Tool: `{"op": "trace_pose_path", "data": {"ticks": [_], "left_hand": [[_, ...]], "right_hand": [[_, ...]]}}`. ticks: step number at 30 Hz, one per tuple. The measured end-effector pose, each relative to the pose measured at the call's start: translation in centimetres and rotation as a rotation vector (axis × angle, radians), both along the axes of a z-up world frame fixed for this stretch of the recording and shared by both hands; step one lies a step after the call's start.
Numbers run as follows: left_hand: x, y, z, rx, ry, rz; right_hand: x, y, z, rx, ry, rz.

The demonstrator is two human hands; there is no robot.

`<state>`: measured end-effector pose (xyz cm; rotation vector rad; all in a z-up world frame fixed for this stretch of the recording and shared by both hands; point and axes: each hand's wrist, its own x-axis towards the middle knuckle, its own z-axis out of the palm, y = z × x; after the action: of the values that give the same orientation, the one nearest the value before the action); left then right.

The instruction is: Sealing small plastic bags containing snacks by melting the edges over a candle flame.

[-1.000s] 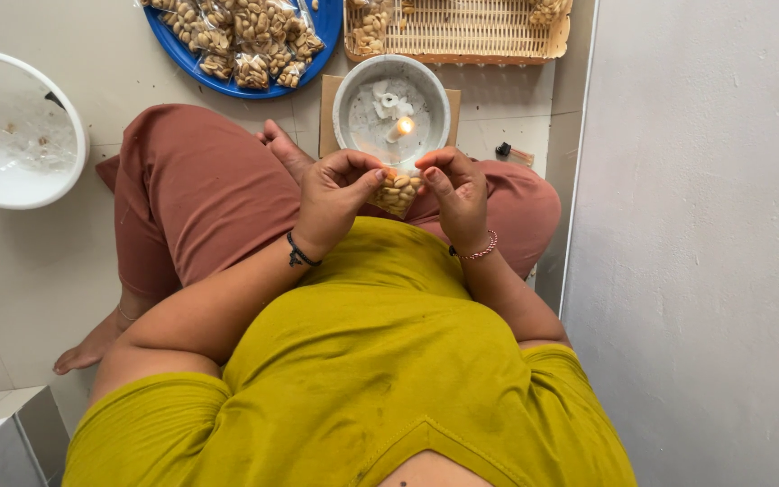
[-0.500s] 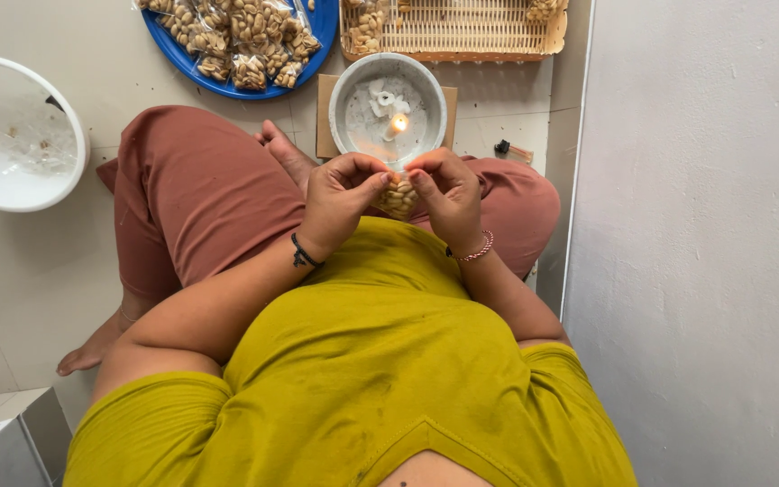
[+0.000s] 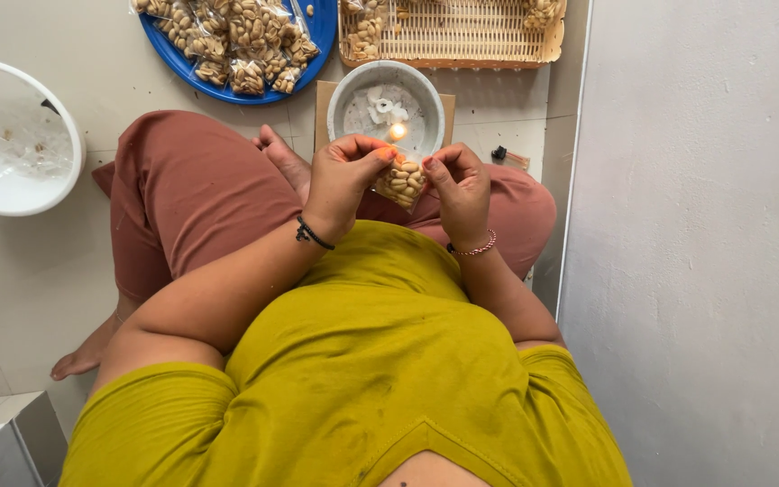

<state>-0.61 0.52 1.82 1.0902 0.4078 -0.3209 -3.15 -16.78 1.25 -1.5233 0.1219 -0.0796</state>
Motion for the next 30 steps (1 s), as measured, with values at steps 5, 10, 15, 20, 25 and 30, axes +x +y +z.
{"op": "trace_pose_path", "data": {"ticks": [5, 10, 15, 20, 25, 30], "left_hand": [[0.4, -0.3, -0.3, -0.021, 0.046, 0.008], [0.7, -0.4, -0.2, -0.018, 0.087, 0.015], [1.2, -0.3, -0.5, 0.000, 0.114, 0.013], [1.1, 0.2, -0.8, -0.006, 0.120, 0.027], [0.6, 1.6, -0.6, 0.000, 0.123, 0.040], [-0.5, 3.1, -0.1, -0.056, 0.084, 0.013]], "right_hand": [[0.2, -0.4, -0.5, 0.013, 0.014, -0.027], [0.5, -0.6, -1.2, 0.008, 0.028, -0.052], [0.9, -0.7, -1.9, 0.033, 0.052, -0.071], [1.2, -0.2, -1.7, 0.038, 0.039, -0.037], [1.1, 0.7, -1.8, 0.071, 0.050, 0.018], [0.7, 2.0, 0.6, -0.032, 0.002, 0.161]]}}
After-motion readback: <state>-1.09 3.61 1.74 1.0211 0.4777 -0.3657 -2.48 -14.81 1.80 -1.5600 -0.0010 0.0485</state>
